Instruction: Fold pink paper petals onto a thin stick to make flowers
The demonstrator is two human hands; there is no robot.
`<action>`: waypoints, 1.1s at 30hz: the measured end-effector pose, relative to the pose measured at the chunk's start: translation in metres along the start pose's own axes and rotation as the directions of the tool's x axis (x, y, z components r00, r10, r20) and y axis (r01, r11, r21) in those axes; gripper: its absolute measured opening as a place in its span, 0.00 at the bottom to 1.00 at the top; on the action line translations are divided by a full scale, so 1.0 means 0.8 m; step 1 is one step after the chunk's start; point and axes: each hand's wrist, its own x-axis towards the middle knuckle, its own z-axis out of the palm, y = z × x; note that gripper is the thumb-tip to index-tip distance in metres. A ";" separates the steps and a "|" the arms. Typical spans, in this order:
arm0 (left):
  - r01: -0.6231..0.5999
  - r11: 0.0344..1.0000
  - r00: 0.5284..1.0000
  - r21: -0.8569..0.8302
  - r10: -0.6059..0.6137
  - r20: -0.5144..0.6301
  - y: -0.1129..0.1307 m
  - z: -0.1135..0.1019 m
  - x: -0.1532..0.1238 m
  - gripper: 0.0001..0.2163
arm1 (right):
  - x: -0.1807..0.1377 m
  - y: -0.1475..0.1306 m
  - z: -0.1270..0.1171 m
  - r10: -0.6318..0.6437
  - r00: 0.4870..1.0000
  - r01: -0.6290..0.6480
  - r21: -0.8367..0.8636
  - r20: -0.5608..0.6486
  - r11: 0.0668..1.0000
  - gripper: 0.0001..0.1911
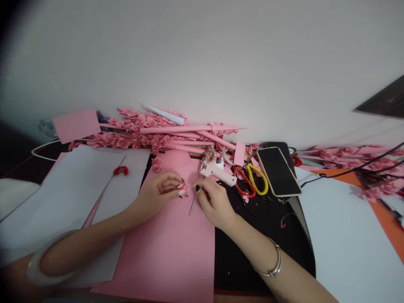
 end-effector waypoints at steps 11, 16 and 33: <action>0.015 1.000 1.000 -0.017 -0.015 -0.005 0.003 0.000 0.001 0.10 | 0.001 0.002 0.000 0.001 1.000 -0.001 -0.012 -0.008 1.000 0.14; 0.015 1.000 1.000 -0.014 -0.015 -0.005 0.004 0.000 0.001 0.11 | 0.000 0.000 0.002 0.046 0.999 -0.046 0.028 -0.007 0.999 0.07; 0.014 0.999 1.000 0.039 -0.014 -0.001 0.000 -0.002 0.001 0.10 | 0.001 0.000 -0.004 0.059 0.985 -0.057 0.018 -0.159 0.998 0.15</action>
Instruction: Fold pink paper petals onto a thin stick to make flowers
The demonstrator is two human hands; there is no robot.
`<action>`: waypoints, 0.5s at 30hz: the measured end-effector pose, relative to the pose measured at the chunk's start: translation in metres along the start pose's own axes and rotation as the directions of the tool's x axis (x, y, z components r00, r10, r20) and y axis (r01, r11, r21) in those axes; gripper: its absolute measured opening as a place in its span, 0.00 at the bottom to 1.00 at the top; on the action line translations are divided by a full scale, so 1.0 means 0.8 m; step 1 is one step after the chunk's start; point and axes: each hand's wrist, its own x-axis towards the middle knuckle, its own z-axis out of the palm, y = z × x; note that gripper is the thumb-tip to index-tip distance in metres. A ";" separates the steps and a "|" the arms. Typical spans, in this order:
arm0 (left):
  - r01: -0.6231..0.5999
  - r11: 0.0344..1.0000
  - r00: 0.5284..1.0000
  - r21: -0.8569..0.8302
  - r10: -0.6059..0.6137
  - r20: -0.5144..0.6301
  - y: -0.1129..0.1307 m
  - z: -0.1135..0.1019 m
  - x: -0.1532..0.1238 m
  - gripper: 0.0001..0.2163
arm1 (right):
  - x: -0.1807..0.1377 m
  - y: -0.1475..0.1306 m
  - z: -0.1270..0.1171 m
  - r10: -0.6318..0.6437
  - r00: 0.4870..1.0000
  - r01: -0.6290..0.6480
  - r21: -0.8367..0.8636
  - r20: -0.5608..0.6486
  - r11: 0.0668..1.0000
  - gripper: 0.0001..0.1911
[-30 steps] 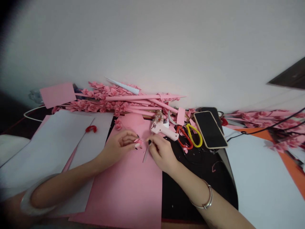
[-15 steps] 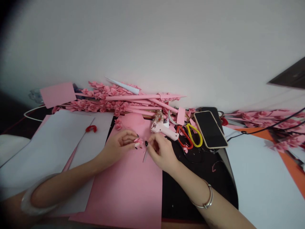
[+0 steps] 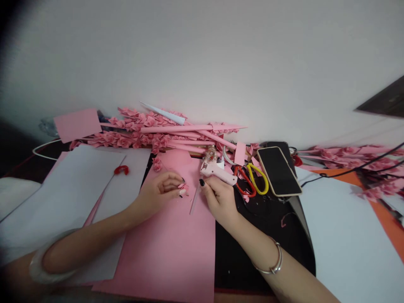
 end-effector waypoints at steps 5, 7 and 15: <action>0.017 0.999 1.000 0.042 -0.018 0.018 -0.003 -0.001 0.000 0.10 | 0.000 -0.002 0.003 0.118 0.992 -0.103 0.217 -0.055 0.971 0.09; 0.026 0.998 0.999 0.057 -0.027 0.027 -0.004 -0.001 0.000 0.09 | 0.000 -0.002 0.006 0.183 0.983 -0.158 0.369 -0.034 0.916 0.09; 0.019 0.998 0.999 0.065 -0.022 0.047 -0.007 0.000 0.000 0.09 | 0.003 -0.002 0.014 0.295 0.943 -0.306 0.747 0.154 0.590 0.12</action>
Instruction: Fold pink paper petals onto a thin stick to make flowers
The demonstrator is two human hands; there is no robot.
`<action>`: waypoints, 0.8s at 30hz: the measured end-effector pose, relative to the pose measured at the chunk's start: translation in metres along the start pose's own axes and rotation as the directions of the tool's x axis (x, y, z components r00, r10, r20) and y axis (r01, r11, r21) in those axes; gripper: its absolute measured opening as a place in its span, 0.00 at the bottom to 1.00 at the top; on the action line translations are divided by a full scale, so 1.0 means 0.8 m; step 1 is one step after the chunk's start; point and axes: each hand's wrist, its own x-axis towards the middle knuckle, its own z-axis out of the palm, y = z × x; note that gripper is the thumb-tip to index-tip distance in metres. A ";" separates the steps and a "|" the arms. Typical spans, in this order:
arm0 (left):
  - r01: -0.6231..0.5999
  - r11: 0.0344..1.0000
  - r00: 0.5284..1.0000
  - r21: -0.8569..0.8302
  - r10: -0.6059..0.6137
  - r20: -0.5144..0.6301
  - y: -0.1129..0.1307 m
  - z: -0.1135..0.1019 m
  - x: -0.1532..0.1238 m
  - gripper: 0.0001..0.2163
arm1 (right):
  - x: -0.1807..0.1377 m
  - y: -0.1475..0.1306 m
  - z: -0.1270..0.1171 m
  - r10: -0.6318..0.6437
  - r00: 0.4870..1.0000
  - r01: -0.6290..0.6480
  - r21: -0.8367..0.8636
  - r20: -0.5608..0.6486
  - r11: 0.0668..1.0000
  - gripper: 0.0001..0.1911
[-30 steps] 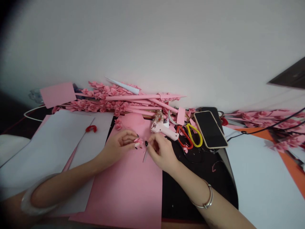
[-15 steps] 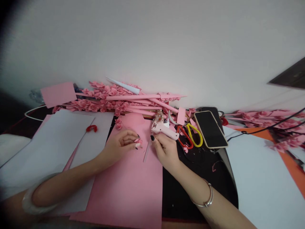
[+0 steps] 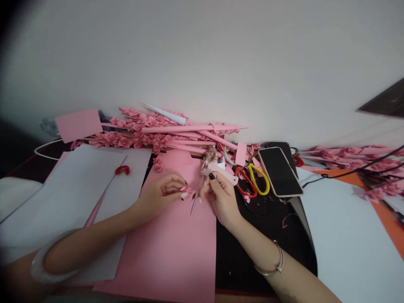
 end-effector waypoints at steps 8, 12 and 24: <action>-0.019 1.000 0.999 -0.003 0.019 -0.038 0.003 0.000 -0.001 0.10 | -0.007 0.001 -0.003 -0.067 0.997 0.047 -0.410 -0.035 0.911 0.14; -0.041 0.998 0.998 -0.055 0.038 -0.047 0.007 0.000 -0.001 0.09 | -0.006 0.005 -0.006 -0.118 0.993 0.086 -0.532 -0.027 0.842 0.06; -0.034 0.995 0.998 -0.091 0.029 -0.057 0.012 0.001 0.000 0.09 | -0.005 0.003 -0.005 -0.115 0.993 0.092 -0.482 -0.018 0.872 0.09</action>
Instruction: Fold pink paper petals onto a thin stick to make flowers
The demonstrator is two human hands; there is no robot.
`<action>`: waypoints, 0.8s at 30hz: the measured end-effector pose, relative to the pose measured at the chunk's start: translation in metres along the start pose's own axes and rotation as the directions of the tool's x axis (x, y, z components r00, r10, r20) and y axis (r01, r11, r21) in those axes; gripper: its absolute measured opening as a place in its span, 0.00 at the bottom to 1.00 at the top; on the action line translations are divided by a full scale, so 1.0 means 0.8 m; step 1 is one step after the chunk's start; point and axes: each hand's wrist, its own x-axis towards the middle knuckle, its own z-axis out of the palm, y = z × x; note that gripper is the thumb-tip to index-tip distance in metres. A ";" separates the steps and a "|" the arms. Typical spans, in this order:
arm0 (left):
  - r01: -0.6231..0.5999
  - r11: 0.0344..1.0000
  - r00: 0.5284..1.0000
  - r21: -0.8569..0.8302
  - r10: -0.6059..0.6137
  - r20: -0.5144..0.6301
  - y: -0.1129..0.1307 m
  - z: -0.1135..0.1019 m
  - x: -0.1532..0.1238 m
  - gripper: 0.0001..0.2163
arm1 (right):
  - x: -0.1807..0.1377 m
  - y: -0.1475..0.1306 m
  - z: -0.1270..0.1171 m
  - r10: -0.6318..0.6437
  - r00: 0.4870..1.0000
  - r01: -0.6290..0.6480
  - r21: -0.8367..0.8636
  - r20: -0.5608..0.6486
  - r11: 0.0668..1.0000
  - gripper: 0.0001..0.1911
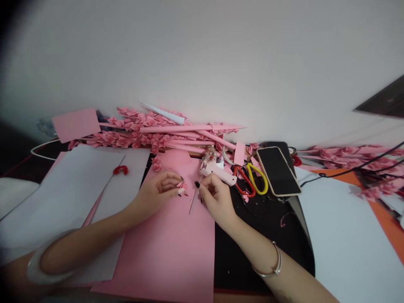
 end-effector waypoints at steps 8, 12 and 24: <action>0.008 1.000 1.000 0.010 -0.008 -0.016 -0.003 -0.001 0.001 0.10 | 0.003 0.003 -0.009 -0.078 0.995 0.087 -0.197 0.055 0.977 0.22; -0.008 0.999 0.999 -0.031 0.006 -0.049 -0.003 -0.002 0.001 0.10 | 0.004 0.002 -0.009 -0.123 0.990 0.131 -0.156 0.065 0.979 0.14; -0.019 0.997 0.965 -0.079 -0.002 -0.264 0.019 -0.001 0.001 0.14 | 0.005 0.007 -0.008 -0.213 0.973 0.222 -0.103 0.091 0.970 0.02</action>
